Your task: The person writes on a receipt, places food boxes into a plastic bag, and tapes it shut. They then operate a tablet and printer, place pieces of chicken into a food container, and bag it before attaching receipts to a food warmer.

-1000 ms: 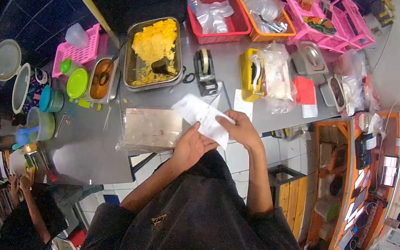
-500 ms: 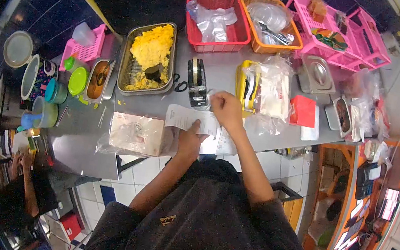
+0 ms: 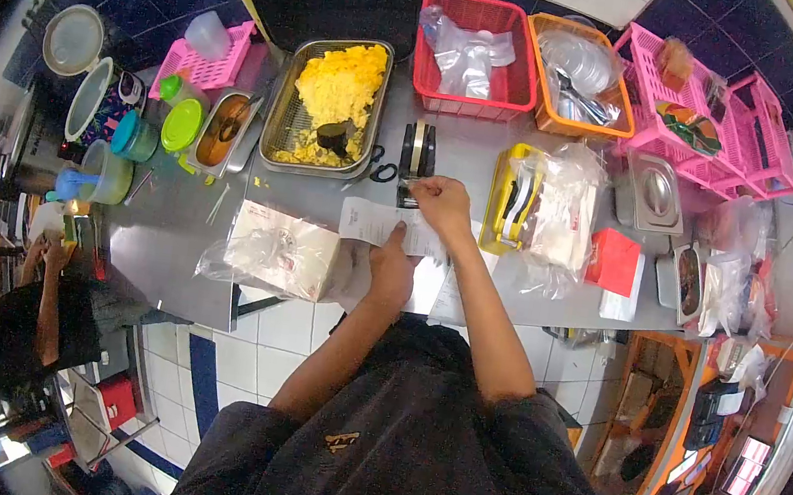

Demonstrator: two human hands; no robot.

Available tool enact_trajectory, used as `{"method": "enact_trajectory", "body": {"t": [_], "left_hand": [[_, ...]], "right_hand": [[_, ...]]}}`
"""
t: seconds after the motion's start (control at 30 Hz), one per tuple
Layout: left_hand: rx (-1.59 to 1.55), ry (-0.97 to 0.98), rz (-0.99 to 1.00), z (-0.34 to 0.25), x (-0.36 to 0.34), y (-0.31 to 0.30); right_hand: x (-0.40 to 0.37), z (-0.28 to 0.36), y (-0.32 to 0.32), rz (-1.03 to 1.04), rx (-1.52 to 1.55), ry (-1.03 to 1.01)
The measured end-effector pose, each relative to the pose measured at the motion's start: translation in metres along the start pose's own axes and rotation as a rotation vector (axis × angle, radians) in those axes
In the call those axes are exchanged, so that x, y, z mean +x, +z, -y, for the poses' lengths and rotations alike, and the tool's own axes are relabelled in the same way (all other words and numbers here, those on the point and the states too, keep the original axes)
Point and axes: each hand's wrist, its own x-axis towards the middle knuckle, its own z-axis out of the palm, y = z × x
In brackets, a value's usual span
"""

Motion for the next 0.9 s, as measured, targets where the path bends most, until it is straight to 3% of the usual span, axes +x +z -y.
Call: {"method": "enact_trajectory", "body": {"t": [0.13,0.23,0.33,0.4,0.47,0.9], "left_hand": [[0.02,0.023,0.002,0.007,-0.002,0.002],[0.459,0.333,0.132,0.036,0.021,-0.017],[0.448,0.326,0.136,0.04,0.028,-0.018],[-0.123,0.0,0.105,0.037,0.03,-0.014],[-0.093,0.017,0.074,0.035,0.022,-0.011],[-0.419,-0.12,0.287,0.026,-0.011,-0.006]], "right_hand": [[-0.012,0.025,-0.003,-0.037,0.107,0.056],[-0.032,0.055,-0.017,-0.029,0.164,0.117],[-0.064,0.053,-0.026,0.015,0.172,0.14],[-0.09,0.047,-0.034,0.042,0.147,0.161],[-0.118,0.043,-0.04,0.143,0.295,0.287],[-0.123,-0.005,-0.04,0.175,0.234,0.346]]}}
